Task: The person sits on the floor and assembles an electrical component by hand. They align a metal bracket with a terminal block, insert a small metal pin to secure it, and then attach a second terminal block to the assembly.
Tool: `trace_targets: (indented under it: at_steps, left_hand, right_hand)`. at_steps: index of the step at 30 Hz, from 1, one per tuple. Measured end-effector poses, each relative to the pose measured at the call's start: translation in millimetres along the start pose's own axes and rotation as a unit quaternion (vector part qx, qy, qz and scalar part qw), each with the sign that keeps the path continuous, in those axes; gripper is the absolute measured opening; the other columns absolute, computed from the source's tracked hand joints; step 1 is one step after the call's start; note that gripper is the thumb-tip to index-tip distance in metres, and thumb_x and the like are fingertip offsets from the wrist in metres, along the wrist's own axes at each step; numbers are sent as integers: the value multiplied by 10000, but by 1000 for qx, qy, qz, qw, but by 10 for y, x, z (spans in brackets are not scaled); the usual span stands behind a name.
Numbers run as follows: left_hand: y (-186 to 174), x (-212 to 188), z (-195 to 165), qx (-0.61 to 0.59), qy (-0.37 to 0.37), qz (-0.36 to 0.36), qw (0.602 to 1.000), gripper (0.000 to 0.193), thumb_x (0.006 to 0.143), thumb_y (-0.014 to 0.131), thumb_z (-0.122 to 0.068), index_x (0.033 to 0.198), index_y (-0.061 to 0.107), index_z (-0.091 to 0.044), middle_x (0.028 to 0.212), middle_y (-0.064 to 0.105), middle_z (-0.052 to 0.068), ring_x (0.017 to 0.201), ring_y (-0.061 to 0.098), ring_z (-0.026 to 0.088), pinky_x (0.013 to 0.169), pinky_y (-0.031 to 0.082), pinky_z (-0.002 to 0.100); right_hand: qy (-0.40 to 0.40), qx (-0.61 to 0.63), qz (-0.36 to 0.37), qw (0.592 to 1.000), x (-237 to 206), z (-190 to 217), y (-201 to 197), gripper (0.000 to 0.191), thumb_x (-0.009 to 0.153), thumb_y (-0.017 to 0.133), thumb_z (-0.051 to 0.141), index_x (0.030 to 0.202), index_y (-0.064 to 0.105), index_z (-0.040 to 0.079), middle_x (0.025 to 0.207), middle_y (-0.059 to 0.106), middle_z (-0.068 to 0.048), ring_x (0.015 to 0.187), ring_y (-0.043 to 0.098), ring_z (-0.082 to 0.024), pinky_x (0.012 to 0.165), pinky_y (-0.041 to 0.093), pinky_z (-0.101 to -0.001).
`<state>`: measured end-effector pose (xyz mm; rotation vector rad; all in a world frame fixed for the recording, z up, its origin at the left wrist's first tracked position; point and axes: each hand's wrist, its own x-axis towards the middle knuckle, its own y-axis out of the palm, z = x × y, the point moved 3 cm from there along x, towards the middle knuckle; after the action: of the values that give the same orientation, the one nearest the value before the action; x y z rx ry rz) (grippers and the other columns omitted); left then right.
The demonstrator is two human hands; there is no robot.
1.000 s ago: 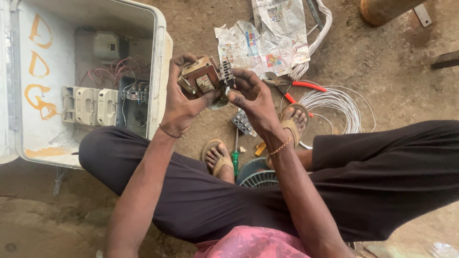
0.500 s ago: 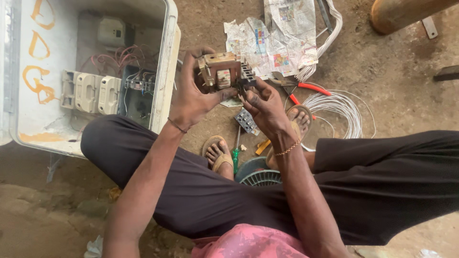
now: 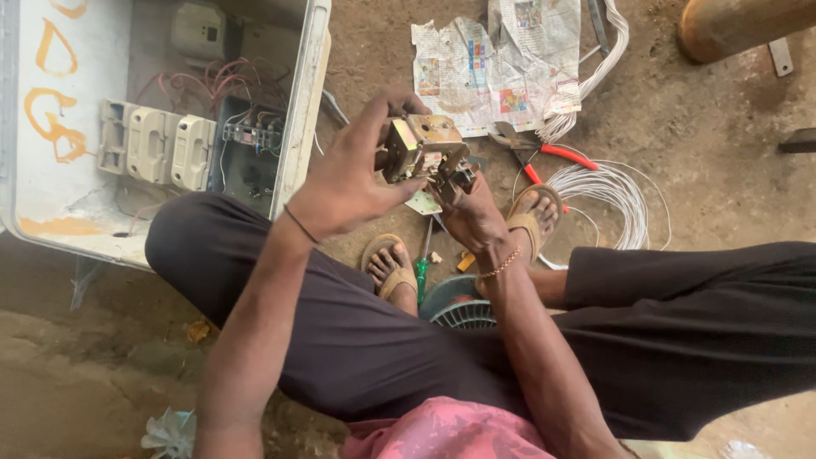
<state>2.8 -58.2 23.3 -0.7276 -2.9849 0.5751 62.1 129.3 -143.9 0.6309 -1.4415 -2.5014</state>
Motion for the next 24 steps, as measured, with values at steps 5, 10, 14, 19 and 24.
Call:
trace_targets:
  at_steps: [5,10,14,19,24]
  left_hand:
    - [44,-9,-48,137,-2,-47,989,708,862,878,-258,1409,457,-101,1293,609,169,1178,668,296,995,564,427]
    - [-32,5,11,128,-60,15,990,738,872,858,-339,1433,464,-67,1289,641,161,1211,662,301,1033,534,452]
    - [-74,1,61,110,-123,28,986,714,798,853,-279,1384,503,-68,1219,706,132,1138,716,267,1015,566,420]
    - [-28,-3,-49,164,-8,-40,986,671,791,902,-163,1332,537,-9,1271,683,201,1213,674,310,1037,534,434]
    - [33,41,-64,117,-58,-48,990,628,814,880,-149,1333,551,-19,1224,724,161,1183,739,258,990,584,374]
  right_hand:
    - [0,48,5,999,32,-47,45,719,781,922,160,1393,568,28,1347,672,-82,1247,639,-199,1123,494,-375]
    - [-5,40,25,999,63,-33,39,644,860,914,104,1402,584,-9,1327,680,-93,1208,649,-188,1128,502,-365]
    - [-5,20,14,1000,65,-31,19,633,825,916,110,1356,593,-10,1291,691,-79,1205,665,-179,1138,506,-342]
    - [-7,3,23,1000,52,58,63,673,839,912,122,1398,581,-53,1305,697,-108,1191,673,-197,1117,521,-364]
    - [-34,1,40,999,61,179,121,754,848,907,110,1481,528,-48,1356,677,-113,1234,659,-193,1151,517,-366]
